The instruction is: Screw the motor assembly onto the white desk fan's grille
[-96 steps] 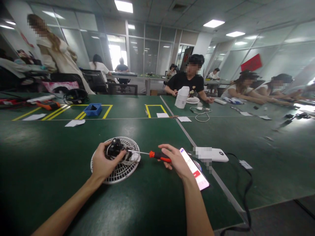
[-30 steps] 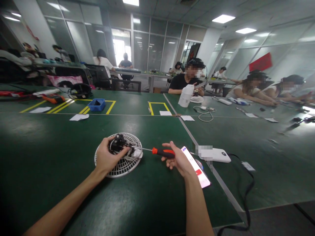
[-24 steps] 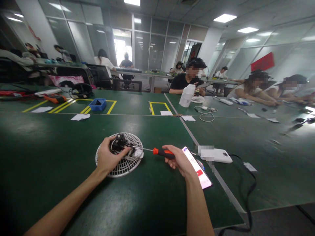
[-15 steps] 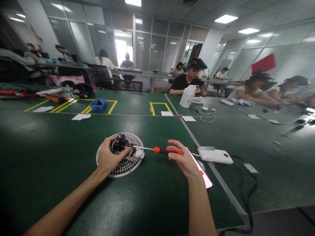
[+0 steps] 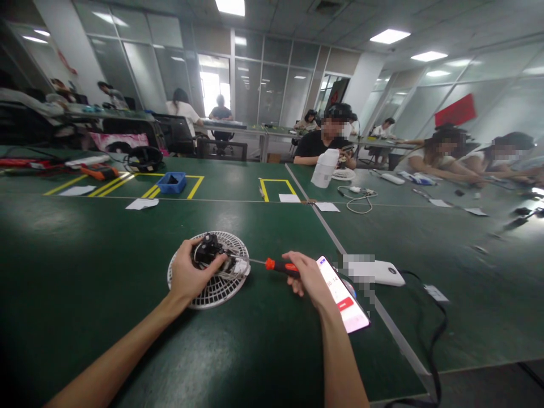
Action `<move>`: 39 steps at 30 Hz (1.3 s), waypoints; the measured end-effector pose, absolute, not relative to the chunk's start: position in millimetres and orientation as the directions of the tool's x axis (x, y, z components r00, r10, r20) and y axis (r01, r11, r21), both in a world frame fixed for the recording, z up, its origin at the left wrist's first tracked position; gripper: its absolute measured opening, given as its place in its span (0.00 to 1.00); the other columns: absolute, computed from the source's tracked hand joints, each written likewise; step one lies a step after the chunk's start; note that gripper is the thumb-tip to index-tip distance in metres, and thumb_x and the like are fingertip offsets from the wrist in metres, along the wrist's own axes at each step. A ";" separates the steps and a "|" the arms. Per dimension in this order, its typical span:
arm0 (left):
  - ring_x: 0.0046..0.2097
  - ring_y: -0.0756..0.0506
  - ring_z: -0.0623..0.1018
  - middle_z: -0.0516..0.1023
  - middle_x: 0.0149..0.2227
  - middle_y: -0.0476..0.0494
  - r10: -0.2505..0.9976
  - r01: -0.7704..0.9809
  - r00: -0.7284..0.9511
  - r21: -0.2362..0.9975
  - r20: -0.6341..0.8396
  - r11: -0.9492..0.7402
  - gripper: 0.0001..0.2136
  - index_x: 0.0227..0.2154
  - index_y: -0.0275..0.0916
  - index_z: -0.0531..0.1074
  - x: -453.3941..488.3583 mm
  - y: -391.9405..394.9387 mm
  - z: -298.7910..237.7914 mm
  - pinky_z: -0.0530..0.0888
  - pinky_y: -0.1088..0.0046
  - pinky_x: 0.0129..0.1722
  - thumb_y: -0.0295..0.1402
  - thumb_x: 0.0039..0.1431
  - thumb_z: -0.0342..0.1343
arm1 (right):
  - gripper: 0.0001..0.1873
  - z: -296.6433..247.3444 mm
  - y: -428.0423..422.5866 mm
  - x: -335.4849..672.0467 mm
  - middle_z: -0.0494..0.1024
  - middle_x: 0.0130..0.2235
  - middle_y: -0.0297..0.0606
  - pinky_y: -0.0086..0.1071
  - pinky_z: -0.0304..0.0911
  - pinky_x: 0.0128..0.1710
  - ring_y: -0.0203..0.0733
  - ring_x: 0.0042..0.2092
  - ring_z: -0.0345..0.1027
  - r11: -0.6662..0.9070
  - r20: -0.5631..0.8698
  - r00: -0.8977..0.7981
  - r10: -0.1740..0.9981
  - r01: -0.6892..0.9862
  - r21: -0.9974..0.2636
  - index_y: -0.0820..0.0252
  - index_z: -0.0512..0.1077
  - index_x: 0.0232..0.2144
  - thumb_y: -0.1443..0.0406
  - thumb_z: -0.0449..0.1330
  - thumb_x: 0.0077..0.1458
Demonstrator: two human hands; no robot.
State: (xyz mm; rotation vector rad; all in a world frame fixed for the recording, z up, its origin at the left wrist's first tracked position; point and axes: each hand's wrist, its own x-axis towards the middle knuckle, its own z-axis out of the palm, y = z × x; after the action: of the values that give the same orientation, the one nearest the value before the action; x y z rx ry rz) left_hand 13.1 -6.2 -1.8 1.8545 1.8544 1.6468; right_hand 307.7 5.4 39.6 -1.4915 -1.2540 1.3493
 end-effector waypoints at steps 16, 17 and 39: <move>0.46 0.38 0.80 0.78 0.43 0.40 0.734 0.707 -0.281 0.650 0.619 -0.278 0.27 0.47 0.40 0.72 10.4 -8.3 2.1 0.76 0.56 0.50 0.53 0.53 0.65 | 0.30 46.0 -0.7 315.8 0.75 0.40 0.32 0.33 0.68 0.45 0.40 0.43 0.72 0.027 0.030 -0.158 0.987 -0.020 -0.999 0.53 0.78 0.43 0.66 0.78 0.33; 0.46 0.37 0.80 0.79 0.43 0.40 0.734 0.707 -0.279 0.650 0.619 -0.280 0.26 0.47 0.40 0.72 10.2 -8.2 2.1 0.76 0.56 0.50 0.53 0.53 0.65 | 0.29 45.8 -0.7 313.7 0.76 0.41 0.33 0.33 0.69 0.45 0.42 0.44 0.73 0.027 0.029 -0.162 0.986 -0.013 -1.000 0.53 0.78 0.44 0.64 0.78 0.35; 0.47 0.38 0.80 0.79 0.44 0.39 0.725 0.711 -0.303 0.653 0.618 -0.261 0.27 0.49 0.38 0.72 9.5 -9.1 0.4 0.76 0.55 0.51 0.52 0.54 0.64 | 0.23 45.2 -0.7 310.2 0.80 0.40 0.35 0.37 0.71 0.44 0.43 0.42 0.75 0.134 0.124 -0.106 0.987 0.098 -0.986 0.54 0.77 0.39 0.60 0.78 0.39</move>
State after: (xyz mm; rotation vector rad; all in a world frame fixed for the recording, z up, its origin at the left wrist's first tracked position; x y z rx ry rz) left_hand 9.5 -9.1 0.4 1.8466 1.9020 1.6605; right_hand 310.2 -0.7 45.2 -1.1384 -1.4189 1.1327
